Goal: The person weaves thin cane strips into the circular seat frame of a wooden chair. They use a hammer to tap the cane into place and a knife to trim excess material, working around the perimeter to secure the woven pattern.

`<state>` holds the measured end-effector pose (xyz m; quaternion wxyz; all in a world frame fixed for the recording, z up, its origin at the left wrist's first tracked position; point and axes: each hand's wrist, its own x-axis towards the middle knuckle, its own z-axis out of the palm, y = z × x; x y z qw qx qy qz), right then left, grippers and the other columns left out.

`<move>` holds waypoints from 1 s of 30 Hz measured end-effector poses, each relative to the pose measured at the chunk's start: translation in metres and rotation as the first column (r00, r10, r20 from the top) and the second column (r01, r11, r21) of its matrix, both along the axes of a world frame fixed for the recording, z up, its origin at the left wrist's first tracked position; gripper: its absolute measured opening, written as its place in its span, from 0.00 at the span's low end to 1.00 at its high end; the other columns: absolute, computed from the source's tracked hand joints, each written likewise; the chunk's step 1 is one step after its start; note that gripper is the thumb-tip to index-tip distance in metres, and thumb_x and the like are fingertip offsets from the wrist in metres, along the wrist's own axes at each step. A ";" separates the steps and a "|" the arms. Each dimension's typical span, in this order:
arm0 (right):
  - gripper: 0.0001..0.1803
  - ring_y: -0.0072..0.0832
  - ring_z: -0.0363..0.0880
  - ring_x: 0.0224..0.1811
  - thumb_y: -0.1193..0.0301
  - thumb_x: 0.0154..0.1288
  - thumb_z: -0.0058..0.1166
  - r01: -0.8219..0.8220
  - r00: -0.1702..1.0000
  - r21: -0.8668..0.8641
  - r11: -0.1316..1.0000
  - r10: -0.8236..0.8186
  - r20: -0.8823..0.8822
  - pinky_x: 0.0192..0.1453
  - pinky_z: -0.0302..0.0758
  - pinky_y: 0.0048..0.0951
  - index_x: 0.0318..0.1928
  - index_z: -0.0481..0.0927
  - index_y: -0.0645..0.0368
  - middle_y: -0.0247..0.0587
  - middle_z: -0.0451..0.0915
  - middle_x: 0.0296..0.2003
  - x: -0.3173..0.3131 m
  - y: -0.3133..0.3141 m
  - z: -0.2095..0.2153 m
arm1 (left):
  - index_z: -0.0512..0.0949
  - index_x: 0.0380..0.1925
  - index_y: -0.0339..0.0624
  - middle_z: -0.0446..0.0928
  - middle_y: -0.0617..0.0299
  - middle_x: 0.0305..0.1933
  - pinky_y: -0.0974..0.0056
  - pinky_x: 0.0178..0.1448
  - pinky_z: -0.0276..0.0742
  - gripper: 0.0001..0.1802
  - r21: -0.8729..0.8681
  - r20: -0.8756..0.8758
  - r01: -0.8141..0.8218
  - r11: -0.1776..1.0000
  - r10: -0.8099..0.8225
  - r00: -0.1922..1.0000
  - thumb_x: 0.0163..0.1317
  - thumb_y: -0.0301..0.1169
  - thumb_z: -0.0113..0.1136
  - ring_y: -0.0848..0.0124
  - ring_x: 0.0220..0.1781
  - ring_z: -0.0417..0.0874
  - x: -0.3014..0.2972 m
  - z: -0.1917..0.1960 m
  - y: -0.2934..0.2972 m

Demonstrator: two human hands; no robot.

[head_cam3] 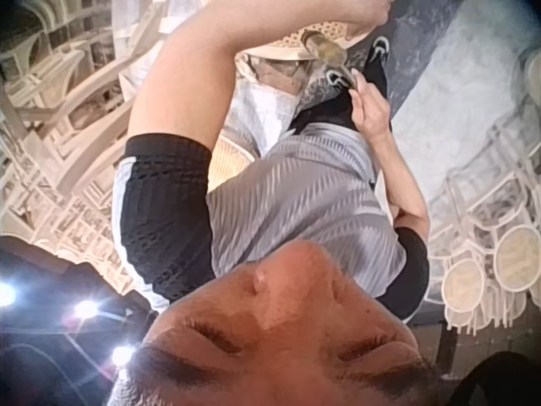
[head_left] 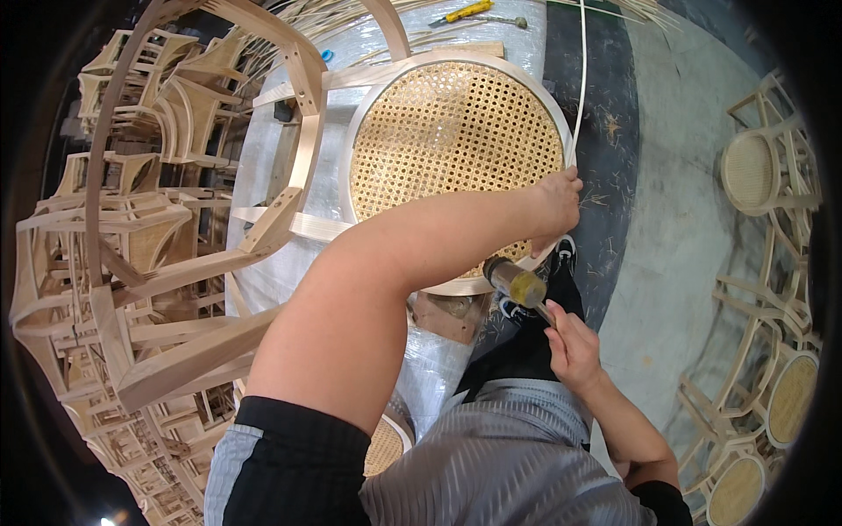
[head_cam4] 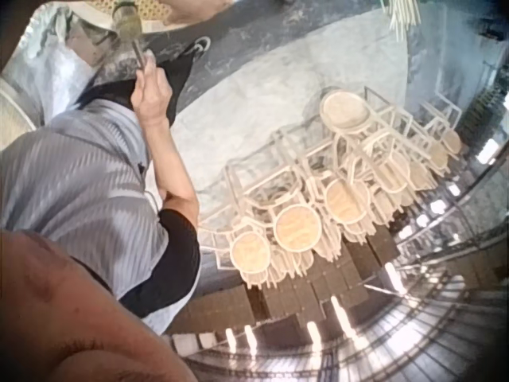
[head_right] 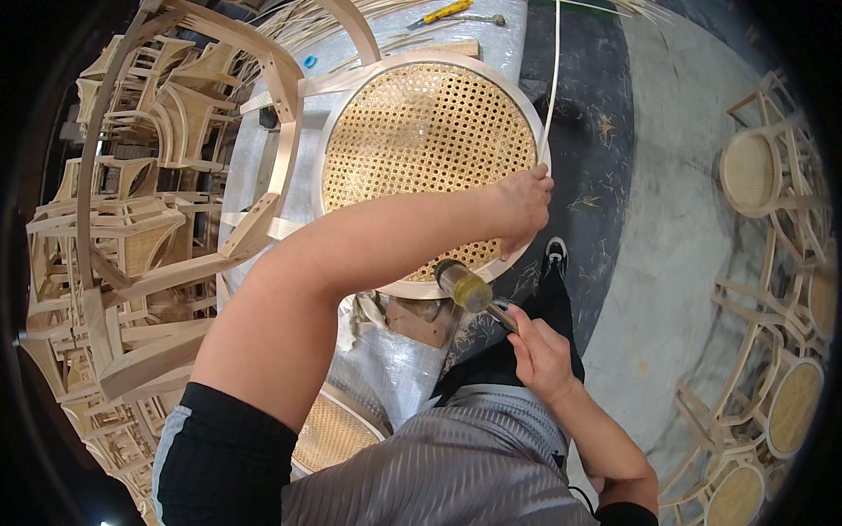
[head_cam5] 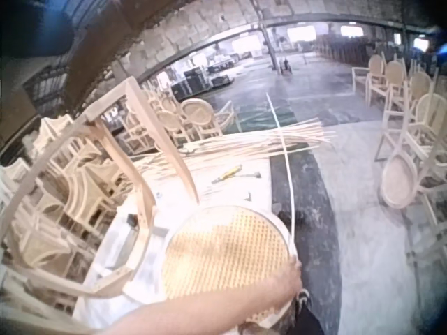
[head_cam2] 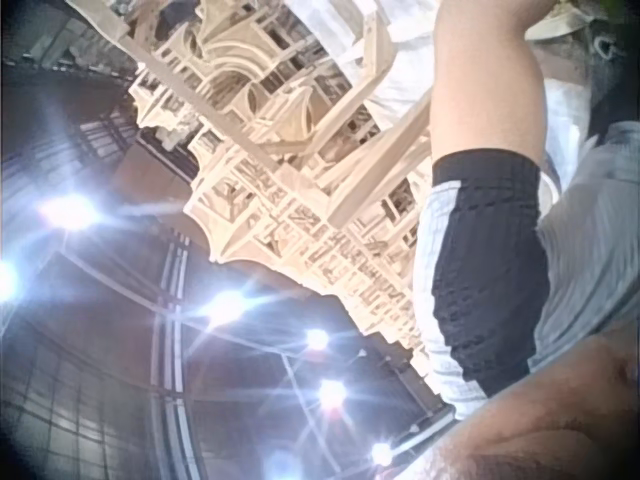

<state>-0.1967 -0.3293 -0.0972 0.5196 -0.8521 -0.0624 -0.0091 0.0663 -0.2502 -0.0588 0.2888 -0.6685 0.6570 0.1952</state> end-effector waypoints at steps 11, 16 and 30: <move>0.26 0.51 0.82 0.32 0.69 0.77 0.60 -0.039 0.992 -0.161 0.986 0.019 -0.123 0.37 0.79 0.50 0.73 0.76 0.50 0.48 0.79 0.32 -0.004 -0.012 -0.023 | 0.93 0.50 0.55 0.87 0.65 0.58 0.55 0.76 0.59 0.41 -0.022 -0.033 -0.024 0.999 0.024 0.999 0.38 0.68 0.82 0.64 0.70 0.74 0.003 0.003 -0.005; 0.26 0.50 0.82 0.33 0.68 0.77 0.60 -0.058 0.991 -0.202 0.978 0.031 -0.131 0.37 0.79 0.49 0.73 0.76 0.50 0.47 0.79 0.32 -0.004 -0.015 -0.027 | 0.92 0.46 0.55 0.86 0.63 0.54 0.57 0.72 0.65 0.33 -0.148 -0.149 -0.122 0.981 0.100 0.984 0.42 0.59 0.83 0.63 0.68 0.77 0.014 -0.005 0.004; 0.25 0.47 0.81 0.30 0.73 0.75 0.61 0.048 0.991 -0.192 0.980 -0.070 -0.113 0.36 0.79 0.43 0.71 0.80 0.54 0.49 0.79 0.31 -0.011 -0.028 -0.027 | 0.90 0.51 0.52 0.86 0.62 0.55 0.59 0.71 0.70 0.35 -0.072 -0.089 -0.122 0.990 0.115 0.989 0.41 0.52 0.86 0.64 0.65 0.82 0.011 -0.019 -0.017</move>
